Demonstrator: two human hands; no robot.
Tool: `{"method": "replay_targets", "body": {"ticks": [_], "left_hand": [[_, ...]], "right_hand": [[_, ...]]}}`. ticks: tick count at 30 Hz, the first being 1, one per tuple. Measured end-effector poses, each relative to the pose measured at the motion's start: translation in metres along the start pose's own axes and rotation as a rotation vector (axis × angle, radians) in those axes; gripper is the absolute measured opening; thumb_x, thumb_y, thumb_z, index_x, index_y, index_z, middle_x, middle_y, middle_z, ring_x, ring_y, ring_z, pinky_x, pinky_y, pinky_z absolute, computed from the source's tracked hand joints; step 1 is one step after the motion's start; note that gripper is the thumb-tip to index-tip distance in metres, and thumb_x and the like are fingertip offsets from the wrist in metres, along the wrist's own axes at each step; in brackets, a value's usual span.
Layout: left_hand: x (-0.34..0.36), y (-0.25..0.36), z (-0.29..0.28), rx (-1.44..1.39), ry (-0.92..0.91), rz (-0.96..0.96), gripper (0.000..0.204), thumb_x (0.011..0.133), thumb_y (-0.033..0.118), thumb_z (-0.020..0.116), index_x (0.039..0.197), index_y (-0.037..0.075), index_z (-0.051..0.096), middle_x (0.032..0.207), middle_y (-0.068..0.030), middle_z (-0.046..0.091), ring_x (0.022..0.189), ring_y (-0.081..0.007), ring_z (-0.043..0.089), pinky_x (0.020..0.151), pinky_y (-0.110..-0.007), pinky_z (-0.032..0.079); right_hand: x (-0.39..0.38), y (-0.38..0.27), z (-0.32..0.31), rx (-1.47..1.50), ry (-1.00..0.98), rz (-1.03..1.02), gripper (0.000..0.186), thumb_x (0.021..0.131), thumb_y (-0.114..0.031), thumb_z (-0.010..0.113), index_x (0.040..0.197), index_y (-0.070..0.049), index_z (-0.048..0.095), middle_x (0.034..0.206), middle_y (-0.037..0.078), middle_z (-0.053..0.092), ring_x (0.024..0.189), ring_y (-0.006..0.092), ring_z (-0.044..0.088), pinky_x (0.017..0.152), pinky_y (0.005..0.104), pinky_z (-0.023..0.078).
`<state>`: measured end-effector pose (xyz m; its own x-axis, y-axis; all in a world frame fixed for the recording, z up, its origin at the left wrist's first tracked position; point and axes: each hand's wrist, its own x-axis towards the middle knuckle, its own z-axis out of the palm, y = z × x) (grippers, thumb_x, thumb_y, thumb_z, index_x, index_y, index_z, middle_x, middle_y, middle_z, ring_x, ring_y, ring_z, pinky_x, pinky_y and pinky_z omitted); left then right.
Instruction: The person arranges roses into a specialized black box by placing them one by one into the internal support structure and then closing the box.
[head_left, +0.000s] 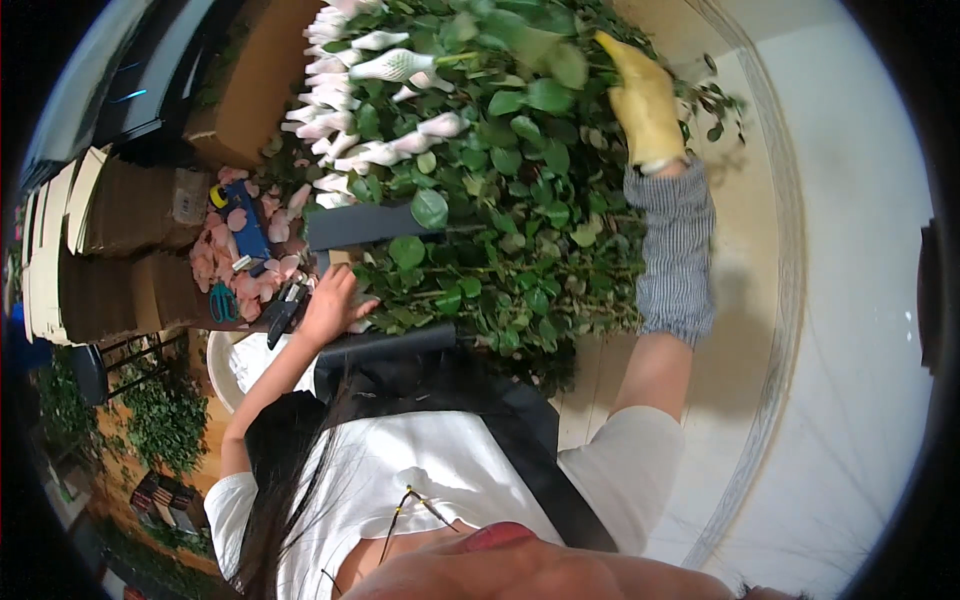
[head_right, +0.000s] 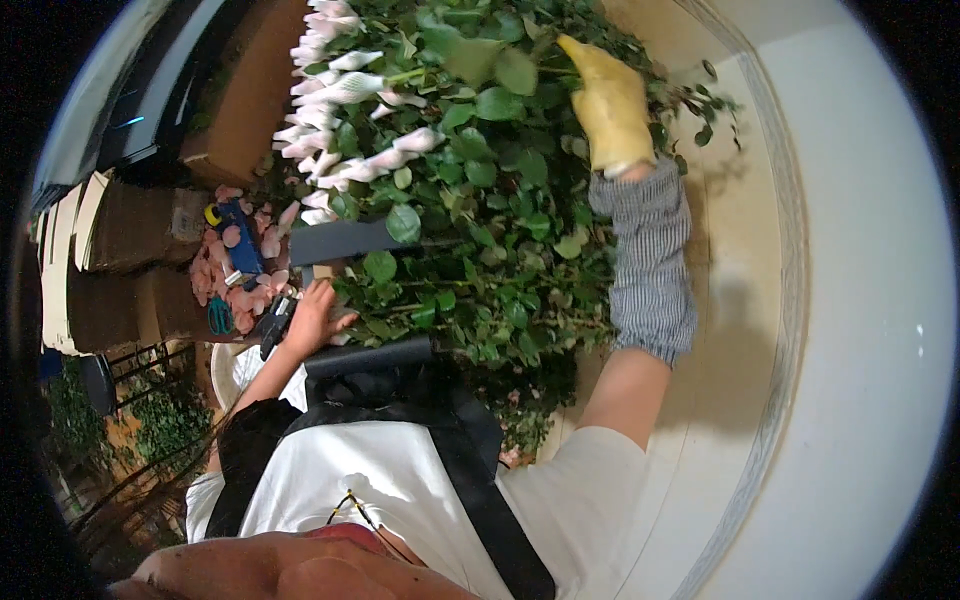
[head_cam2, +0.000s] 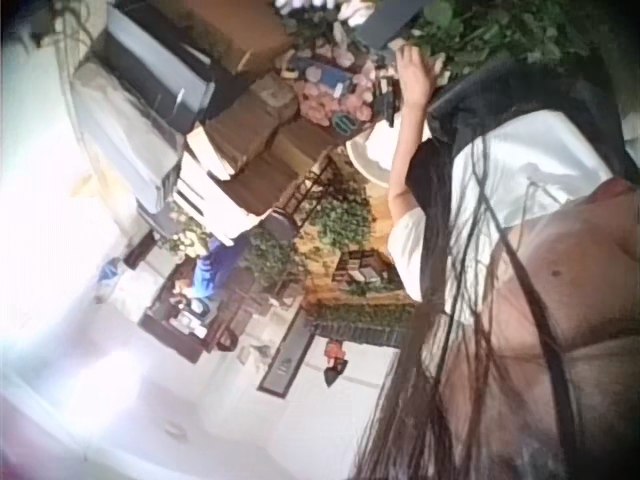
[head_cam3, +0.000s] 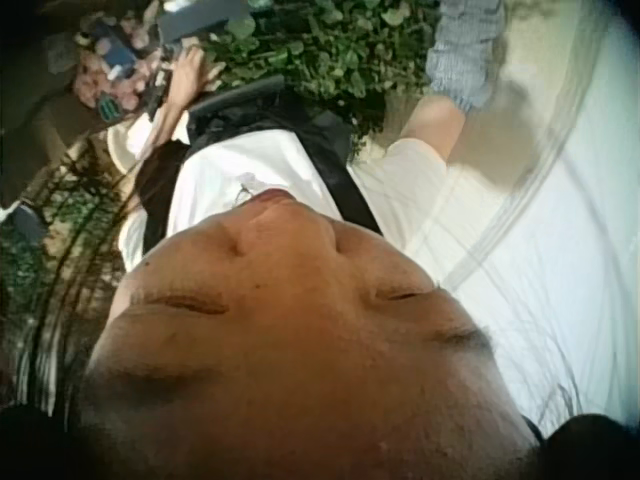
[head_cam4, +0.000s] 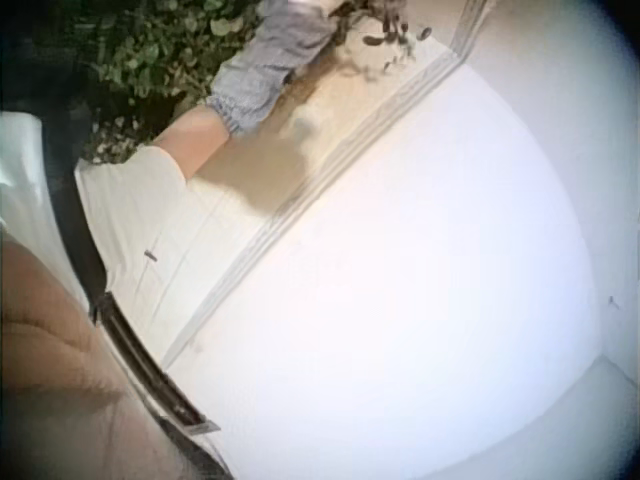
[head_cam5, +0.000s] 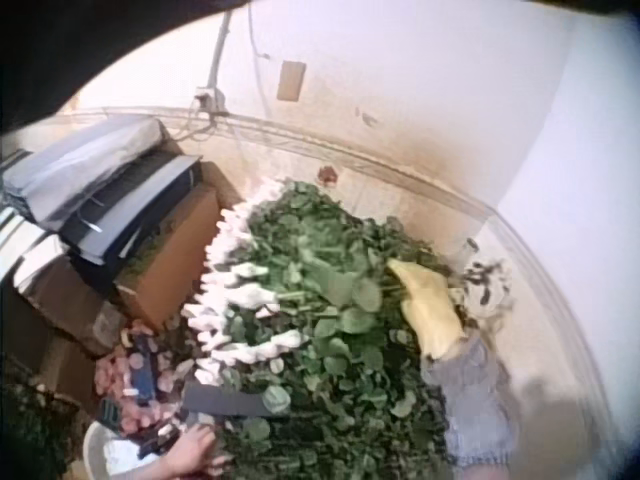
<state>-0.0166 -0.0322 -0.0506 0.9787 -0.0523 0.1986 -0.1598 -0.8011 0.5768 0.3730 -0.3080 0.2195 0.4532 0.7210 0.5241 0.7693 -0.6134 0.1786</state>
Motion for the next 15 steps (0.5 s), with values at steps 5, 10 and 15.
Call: {"method": "replay_targets", "body": {"ticks": [5,10,15], "left_hand": [[-0.005,-0.004,-0.002,-0.026,-0.031,-0.033,0.047,0.076,0.028,0.081,0.097,-0.003,0.053,0.104,-0.0208,0.056,0.103,-0.0412,0.054,0.088,-0.046,0.048],[-0.007,-0.005,0.001,-0.201,0.038,-0.066,0.059,0.075,0.031,0.081,0.119,-0.002,0.057,0.111,-0.0224,0.059,0.104,-0.0417,0.055,0.091,-0.045,0.047],[-0.009,-0.005,-0.003,-0.049,-0.238,-0.211,0.067,0.078,0.037,0.080,0.130,0.003,0.055,0.119,-0.0212,0.062,0.104,-0.0370,0.061,0.087,-0.043,0.051]], "right_hand": [[-0.007,-0.026,-0.034,-0.050,0.195,0.000,0.047,0.084,0.004,0.066,0.123,-0.022,0.067,0.122,0.006,0.070,0.106,0.0219,0.070,0.093,0.0343,0.058],[-0.097,-0.107,-0.053,0.781,-0.468,0.335,0.051,0.084,0.013,0.056,0.119,-0.021,0.069,0.121,0.006,0.070,0.107,0.0225,0.069,0.093,0.0336,0.057],[-0.223,-0.185,0.057,0.267,-1.023,0.208,0.036,0.092,-0.001,0.056,0.122,-0.019,0.068,0.121,0.009,0.070,0.106,0.0269,0.069,0.088,0.0370,0.057]]}}
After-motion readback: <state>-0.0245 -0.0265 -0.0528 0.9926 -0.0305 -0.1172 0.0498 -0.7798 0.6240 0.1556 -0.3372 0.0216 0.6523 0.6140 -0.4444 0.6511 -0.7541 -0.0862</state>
